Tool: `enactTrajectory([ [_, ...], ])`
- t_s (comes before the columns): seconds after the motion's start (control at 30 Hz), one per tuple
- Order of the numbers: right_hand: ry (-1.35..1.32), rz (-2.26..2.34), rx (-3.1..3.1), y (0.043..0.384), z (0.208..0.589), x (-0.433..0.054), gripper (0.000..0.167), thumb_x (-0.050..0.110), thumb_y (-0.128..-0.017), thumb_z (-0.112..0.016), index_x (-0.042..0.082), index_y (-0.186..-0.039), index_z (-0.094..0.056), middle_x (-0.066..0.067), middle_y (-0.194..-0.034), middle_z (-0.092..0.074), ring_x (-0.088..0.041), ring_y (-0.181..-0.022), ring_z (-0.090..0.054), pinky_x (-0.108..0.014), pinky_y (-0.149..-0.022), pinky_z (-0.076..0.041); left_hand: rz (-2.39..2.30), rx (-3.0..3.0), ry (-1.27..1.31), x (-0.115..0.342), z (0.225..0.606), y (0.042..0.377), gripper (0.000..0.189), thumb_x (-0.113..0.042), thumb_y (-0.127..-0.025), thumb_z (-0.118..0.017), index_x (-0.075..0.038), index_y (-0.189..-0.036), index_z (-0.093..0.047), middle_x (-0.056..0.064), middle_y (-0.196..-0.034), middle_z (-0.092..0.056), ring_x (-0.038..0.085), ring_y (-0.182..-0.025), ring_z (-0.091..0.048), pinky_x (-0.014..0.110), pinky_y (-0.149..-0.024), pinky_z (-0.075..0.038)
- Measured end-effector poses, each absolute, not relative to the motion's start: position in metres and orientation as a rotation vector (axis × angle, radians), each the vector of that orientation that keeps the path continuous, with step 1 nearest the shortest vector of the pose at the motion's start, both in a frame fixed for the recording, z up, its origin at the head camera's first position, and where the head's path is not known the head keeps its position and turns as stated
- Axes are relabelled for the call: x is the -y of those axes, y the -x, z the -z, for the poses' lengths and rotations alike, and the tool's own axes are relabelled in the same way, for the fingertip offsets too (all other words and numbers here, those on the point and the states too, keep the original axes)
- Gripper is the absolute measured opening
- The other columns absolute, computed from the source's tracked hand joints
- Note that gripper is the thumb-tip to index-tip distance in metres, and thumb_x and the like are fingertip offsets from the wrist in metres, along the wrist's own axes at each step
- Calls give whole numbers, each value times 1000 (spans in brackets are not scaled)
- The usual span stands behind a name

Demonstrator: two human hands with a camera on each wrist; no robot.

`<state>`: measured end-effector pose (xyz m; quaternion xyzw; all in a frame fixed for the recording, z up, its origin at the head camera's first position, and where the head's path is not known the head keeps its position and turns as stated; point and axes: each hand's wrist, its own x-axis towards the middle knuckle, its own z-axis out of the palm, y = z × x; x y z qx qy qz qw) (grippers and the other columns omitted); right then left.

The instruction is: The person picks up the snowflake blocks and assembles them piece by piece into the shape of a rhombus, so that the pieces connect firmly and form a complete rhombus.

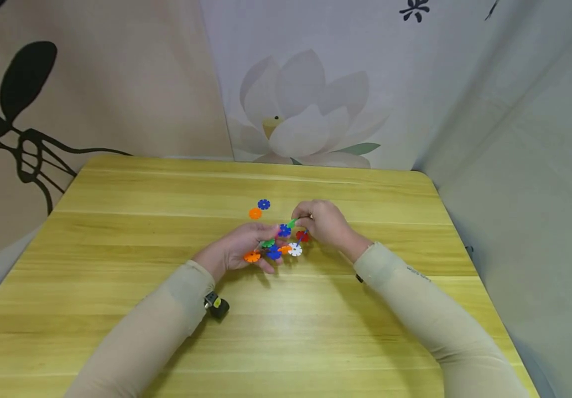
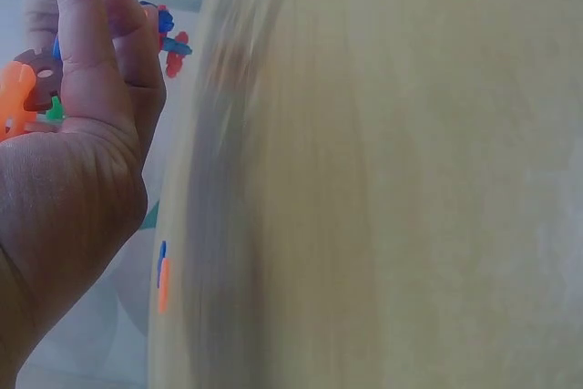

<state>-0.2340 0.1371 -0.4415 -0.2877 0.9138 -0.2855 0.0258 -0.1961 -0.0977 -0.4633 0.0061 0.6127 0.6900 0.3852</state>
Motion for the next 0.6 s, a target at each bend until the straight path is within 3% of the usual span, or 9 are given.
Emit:
enactTrajectory([
  [0.3,623,1031,-2641,237,443,-140,4,16,-103,-74,13,-100,-75,-1,-96,-76,-18,-92,-68,-33,-84,-60,-1768,-1563,-18,97,461,195,54,-41,-116,-44,2,-147,-56,18,-145,-59,28,-95,-72,36,-69,-69],
  [0.6,593,1019,-2571,241,440,-138,6,13,-100,-77,13,-94,-75,0,-94,-77,-16,-89,-68,-31,-81,-60,-1737,-1598,-29,96,464,195,52,-39,-116,-43,2,-146,-58,17,-139,-63,28,-97,-72,41,-72,-69],
])
